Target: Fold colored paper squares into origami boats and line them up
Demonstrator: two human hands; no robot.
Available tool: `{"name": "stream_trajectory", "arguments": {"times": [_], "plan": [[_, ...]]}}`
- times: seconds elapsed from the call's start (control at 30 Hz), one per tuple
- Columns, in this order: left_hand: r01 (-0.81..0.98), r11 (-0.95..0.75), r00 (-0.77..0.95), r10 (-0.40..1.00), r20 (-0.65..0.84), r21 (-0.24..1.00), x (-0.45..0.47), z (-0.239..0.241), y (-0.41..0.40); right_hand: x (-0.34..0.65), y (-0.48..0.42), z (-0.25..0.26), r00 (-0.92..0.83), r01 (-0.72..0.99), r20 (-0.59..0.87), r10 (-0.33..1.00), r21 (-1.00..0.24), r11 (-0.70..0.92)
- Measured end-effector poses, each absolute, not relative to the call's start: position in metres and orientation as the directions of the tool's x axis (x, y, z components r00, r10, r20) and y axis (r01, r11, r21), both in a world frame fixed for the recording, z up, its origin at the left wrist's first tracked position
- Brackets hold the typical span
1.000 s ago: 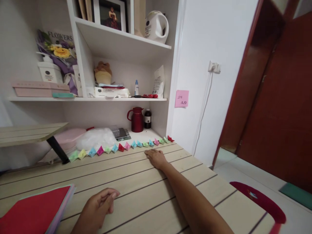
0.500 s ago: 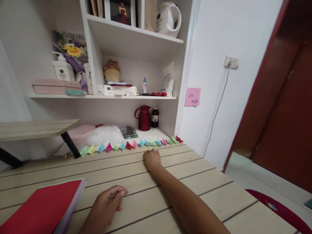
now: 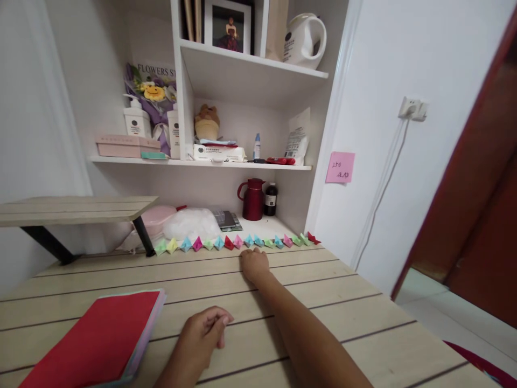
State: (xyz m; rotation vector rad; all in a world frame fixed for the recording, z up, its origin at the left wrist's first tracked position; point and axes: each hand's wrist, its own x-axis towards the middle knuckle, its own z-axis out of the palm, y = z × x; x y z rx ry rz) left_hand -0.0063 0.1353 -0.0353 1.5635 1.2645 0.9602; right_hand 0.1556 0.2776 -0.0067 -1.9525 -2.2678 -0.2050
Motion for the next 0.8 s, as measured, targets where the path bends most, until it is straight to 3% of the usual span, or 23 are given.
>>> {"name": "stream_trajectory", "arguments": {"times": [0.1,0.4,0.63,0.8], "plan": [[0.281,-0.125,0.186,0.98,0.073,0.952,-0.007,-0.034,0.134,0.127,0.267,-0.01,-0.126,0.992,0.215,0.969,0.026,0.123],[0.295,-0.172,0.186,0.975,0.12,0.94,-0.008,-0.031,0.129,0.087,0.253,-0.01,-0.244,0.968,0.246,0.938,0.0,0.252],[0.315,-0.176,0.181,0.976,0.124,0.933,-0.007,-0.029,0.128,0.072,0.26,-0.007,-0.217,0.973,0.259,0.941,-0.025,0.231],[0.329,-0.18,0.172,0.977,0.128,0.927,-0.007,-0.033,0.127,0.053,0.254,-0.011,-0.342,0.934,0.243,0.908,-0.023,0.357]]}}
